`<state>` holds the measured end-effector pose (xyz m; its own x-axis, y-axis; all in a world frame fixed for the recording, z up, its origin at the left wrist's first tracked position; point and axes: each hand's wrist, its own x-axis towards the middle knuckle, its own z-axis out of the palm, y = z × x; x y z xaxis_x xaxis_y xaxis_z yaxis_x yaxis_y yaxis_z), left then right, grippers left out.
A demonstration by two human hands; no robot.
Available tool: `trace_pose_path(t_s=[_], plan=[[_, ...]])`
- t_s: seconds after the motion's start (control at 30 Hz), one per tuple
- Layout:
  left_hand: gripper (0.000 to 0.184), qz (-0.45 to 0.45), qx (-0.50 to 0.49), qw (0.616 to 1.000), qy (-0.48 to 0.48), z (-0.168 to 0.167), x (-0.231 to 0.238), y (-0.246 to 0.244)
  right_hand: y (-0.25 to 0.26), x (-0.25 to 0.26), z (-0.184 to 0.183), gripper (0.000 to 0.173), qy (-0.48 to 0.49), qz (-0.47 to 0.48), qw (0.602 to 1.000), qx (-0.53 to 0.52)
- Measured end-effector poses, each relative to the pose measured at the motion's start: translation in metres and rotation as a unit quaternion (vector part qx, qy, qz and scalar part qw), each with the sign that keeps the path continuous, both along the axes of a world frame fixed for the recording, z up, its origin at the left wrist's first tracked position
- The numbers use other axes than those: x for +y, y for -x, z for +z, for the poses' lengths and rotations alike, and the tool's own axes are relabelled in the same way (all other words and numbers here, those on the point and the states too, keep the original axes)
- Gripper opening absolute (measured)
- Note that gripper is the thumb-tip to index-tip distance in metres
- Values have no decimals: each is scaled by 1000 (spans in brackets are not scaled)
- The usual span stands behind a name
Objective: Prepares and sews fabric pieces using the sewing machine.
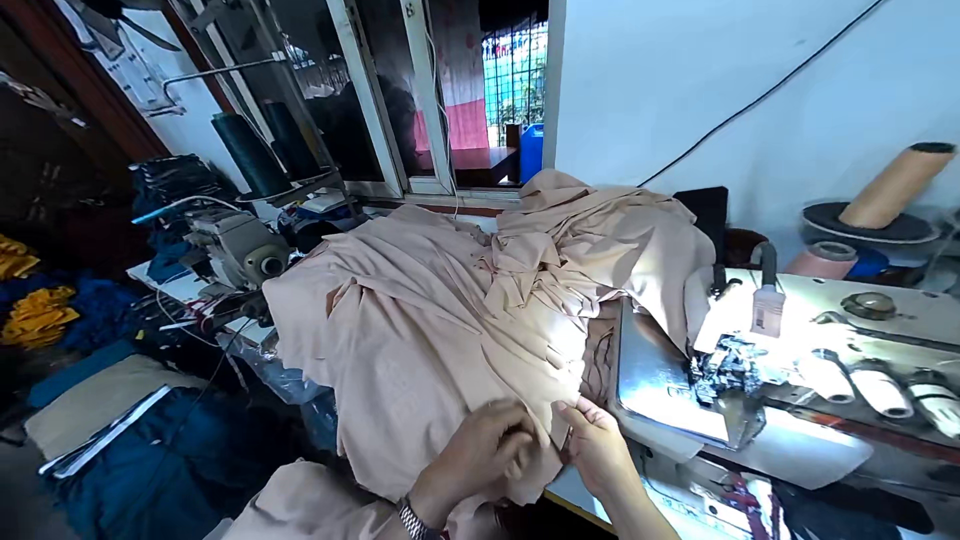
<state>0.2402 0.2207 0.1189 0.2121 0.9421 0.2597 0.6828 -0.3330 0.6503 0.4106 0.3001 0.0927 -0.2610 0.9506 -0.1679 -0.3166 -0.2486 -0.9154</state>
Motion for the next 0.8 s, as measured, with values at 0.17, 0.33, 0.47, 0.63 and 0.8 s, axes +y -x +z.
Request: trace_pose_path(t_s=[0.17, 0.33, 0.47, 0.63, 0.8], plan=[[33, -2, 76, 996, -44, -18, 25, -3, -2, 0, -4, 14, -60, -29, 997, -48], [16, -30, 35, 982, -181, -29, 24, -9, -5, -3, -7, 15, -96, -35, 994, -48], [20, -79, -18, 991, -106, 13, 22, -4, -4, -6, 0, 14, -168, -23, 985, -32], [18, -83, -13, 996, 9, 36, 31, 9, -3, -13, 7, 18, -227, 14, 974, -8], [25, -65, -71, 991, -97, 34, 37, 13, -6, -14, 7, 30, -286, 42, 957, -21]])
